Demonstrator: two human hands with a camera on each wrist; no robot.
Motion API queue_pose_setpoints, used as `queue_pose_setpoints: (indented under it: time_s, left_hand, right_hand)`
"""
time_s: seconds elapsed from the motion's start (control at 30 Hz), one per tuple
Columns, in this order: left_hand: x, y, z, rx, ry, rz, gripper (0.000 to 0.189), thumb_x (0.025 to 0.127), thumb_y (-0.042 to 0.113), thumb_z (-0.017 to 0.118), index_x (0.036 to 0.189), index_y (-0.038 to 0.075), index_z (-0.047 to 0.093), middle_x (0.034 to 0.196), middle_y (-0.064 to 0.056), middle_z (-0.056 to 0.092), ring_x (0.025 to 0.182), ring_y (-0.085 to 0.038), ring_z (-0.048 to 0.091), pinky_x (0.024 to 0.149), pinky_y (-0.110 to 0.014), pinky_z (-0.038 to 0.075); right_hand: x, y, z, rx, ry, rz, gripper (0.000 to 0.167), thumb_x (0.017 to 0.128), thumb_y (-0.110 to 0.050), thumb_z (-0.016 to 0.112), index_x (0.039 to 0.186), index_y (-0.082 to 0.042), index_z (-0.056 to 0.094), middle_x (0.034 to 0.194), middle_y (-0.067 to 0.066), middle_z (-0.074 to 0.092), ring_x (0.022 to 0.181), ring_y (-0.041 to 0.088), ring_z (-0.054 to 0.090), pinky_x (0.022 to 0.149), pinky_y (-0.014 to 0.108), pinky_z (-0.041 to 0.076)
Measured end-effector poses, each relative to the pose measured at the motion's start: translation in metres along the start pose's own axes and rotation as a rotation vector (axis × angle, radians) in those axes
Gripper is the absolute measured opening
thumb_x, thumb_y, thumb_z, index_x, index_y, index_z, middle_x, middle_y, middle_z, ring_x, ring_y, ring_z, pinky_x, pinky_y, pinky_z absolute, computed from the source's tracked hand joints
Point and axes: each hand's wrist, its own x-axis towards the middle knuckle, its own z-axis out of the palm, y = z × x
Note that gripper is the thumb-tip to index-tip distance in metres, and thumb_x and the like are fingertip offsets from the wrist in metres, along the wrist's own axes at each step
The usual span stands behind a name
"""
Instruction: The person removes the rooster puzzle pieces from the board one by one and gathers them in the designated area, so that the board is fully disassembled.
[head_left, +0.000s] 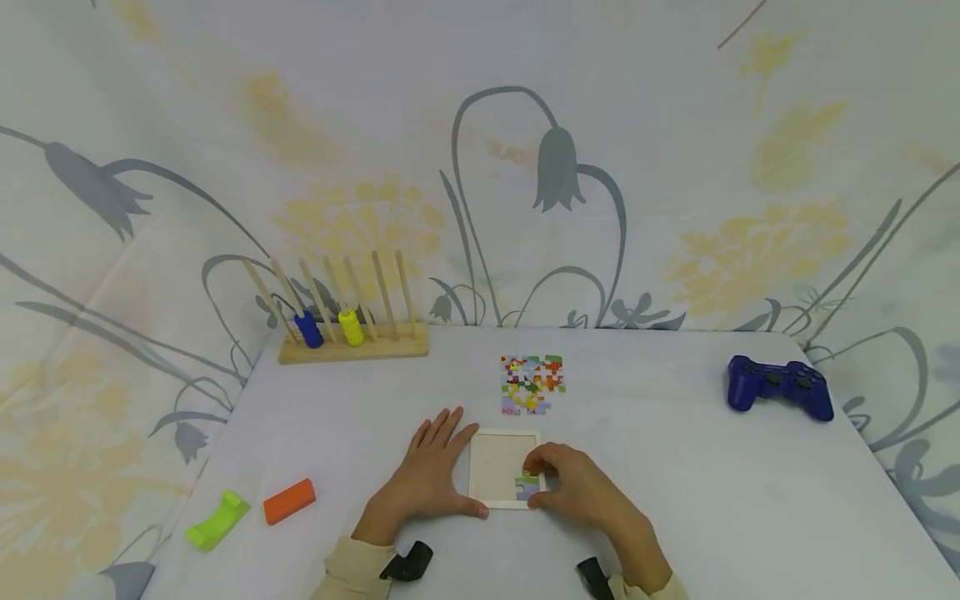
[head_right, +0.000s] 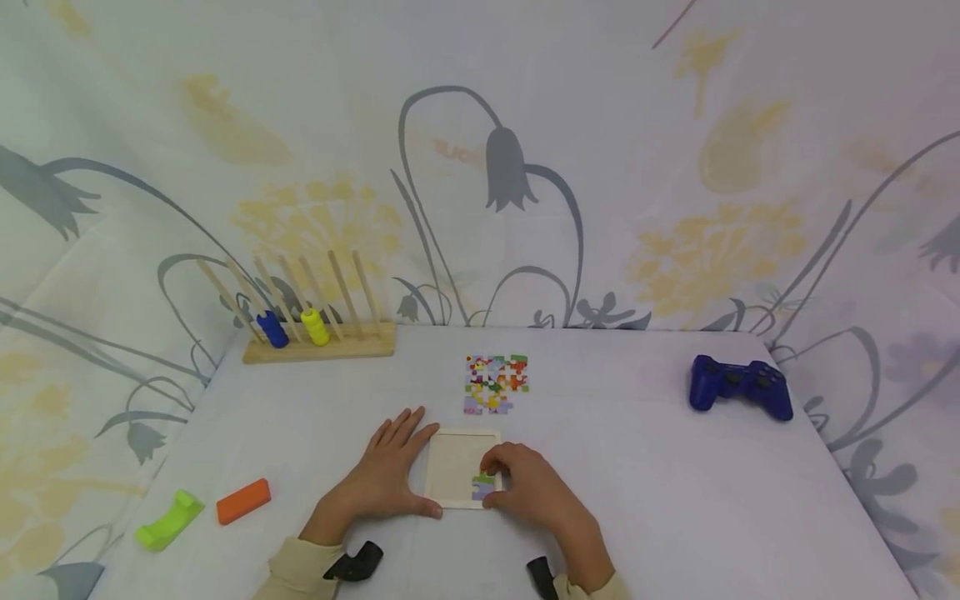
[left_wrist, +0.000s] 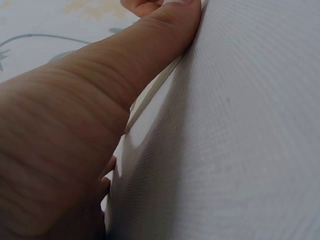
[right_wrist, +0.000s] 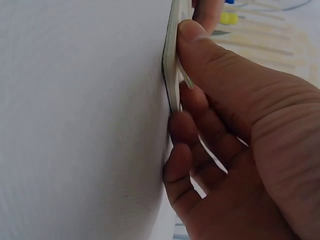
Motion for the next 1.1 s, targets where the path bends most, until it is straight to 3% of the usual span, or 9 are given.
queue_pose_setpoints:
  time_s: [0.13, 0.47, 0.73, 0.87, 1.1]
  left_hand:
    - [-0.001, 0.0, 0.0, -0.013, 0.006, 0.001, 0.119, 0.064, 0.067, 0.087, 0.158, 0.015, 0.037, 0.171, -0.014, 0.018, 0.16, -0.037, 0.011, 0.127, -0.06, 0.013]
    - [-0.002, 0.002, -0.002, -0.036, 0.004, 0.0, 0.12, 0.064, 0.066, 0.088, 0.159, 0.015, 0.036, 0.171, -0.013, 0.017, 0.16, -0.036, 0.01, 0.127, -0.061, 0.013]
    - [-0.001, 0.002, -0.001, -0.029, 0.001, -0.004, 0.119, 0.064, 0.066, 0.088, 0.159, 0.015, 0.036, 0.171, -0.014, 0.017, 0.16, -0.037, 0.01, 0.127, -0.06, 0.012]
    - [-0.001, 0.001, -0.001, -0.025, -0.003, -0.002, 0.119, 0.065, 0.067, 0.087, 0.159, 0.015, 0.036, 0.171, -0.014, 0.017, 0.16, -0.037, 0.01, 0.127, -0.06, 0.012]
    - [-0.001, 0.001, 0.0, -0.038, -0.002, -0.001, 0.12, 0.064, 0.067, 0.087, 0.159, 0.016, 0.035, 0.172, -0.013, 0.015, 0.16, -0.036, 0.009, 0.127, -0.06, 0.012]
  right_hand:
    - [0.0, -0.004, -0.001, 0.055, -0.037, 0.016, 0.035, 0.078, -0.015, 0.089, 0.105, -0.015, 0.067, 0.091, -0.008, 0.062, 0.081, 0.005, 0.051, 0.071, 0.021, 0.048]
    - [-0.002, -0.01, -0.003, 0.005, -0.063, 0.035, 0.035, 0.078, -0.016, 0.088, 0.108, -0.014, 0.069, 0.09, -0.009, 0.059, 0.083, 0.007, 0.051, 0.073, 0.023, 0.047]
    - [-0.001, -0.006, -0.007, -0.031, -0.071, -0.019, 0.031, 0.083, -0.018, 0.085, 0.11, -0.013, 0.069, 0.091, -0.009, 0.059, 0.084, 0.005, 0.051, 0.074, 0.023, 0.049]
    - [0.001, 0.008, -0.008, 0.0, 0.006, -0.027, 0.032, 0.086, -0.018, 0.081, 0.115, -0.014, 0.068, 0.097, -0.011, 0.061, 0.088, 0.004, 0.054, 0.079, 0.023, 0.052]
    - [0.007, 0.036, -0.014, -0.005, 0.25, 0.005, 0.037, 0.087, -0.014, 0.081, 0.122, -0.012, 0.068, 0.103, -0.007, 0.066, 0.094, 0.008, 0.06, 0.085, 0.027, 0.055]
